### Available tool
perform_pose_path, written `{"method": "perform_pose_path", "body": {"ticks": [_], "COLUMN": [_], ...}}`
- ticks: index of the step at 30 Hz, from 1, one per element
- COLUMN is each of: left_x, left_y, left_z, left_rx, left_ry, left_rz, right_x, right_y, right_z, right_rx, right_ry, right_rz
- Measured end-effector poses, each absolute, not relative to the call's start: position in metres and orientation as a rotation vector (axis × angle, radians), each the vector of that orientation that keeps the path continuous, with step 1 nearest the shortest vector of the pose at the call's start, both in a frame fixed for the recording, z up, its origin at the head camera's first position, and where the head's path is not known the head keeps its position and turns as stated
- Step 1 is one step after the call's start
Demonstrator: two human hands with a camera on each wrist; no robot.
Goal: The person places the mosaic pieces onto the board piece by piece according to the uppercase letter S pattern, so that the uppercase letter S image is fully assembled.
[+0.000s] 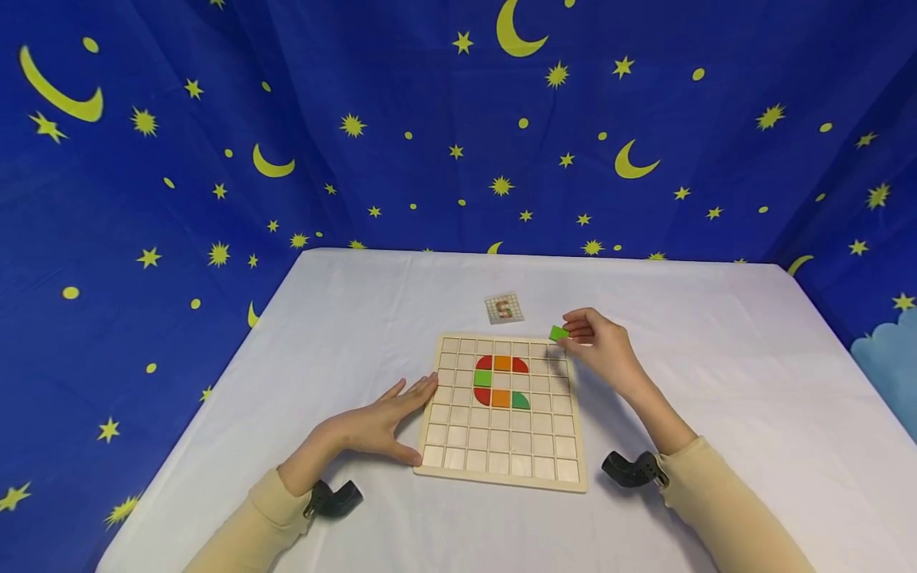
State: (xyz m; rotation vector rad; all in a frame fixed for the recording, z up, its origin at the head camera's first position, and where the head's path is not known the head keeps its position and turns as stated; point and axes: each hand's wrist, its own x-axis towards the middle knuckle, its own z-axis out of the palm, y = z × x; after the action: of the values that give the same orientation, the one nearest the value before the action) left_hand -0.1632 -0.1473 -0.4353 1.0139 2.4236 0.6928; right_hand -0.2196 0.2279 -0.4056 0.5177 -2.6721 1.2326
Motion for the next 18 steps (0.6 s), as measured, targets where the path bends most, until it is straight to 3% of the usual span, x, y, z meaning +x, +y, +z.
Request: {"method": "perform_pose_path", "body": {"ticks": [18], "left_x": [-0.165], "left_y": [-0.148], "left_z": [-0.436], "left_rx": [1.037], "left_ry": [2.419], "left_rz": [0.686], "right_x": [-0.17], "right_y": [0.194], "right_z": [-0.426], "right_rx": [0.757], "right_ry": [-2.693], "right_rz": [1.311]}}
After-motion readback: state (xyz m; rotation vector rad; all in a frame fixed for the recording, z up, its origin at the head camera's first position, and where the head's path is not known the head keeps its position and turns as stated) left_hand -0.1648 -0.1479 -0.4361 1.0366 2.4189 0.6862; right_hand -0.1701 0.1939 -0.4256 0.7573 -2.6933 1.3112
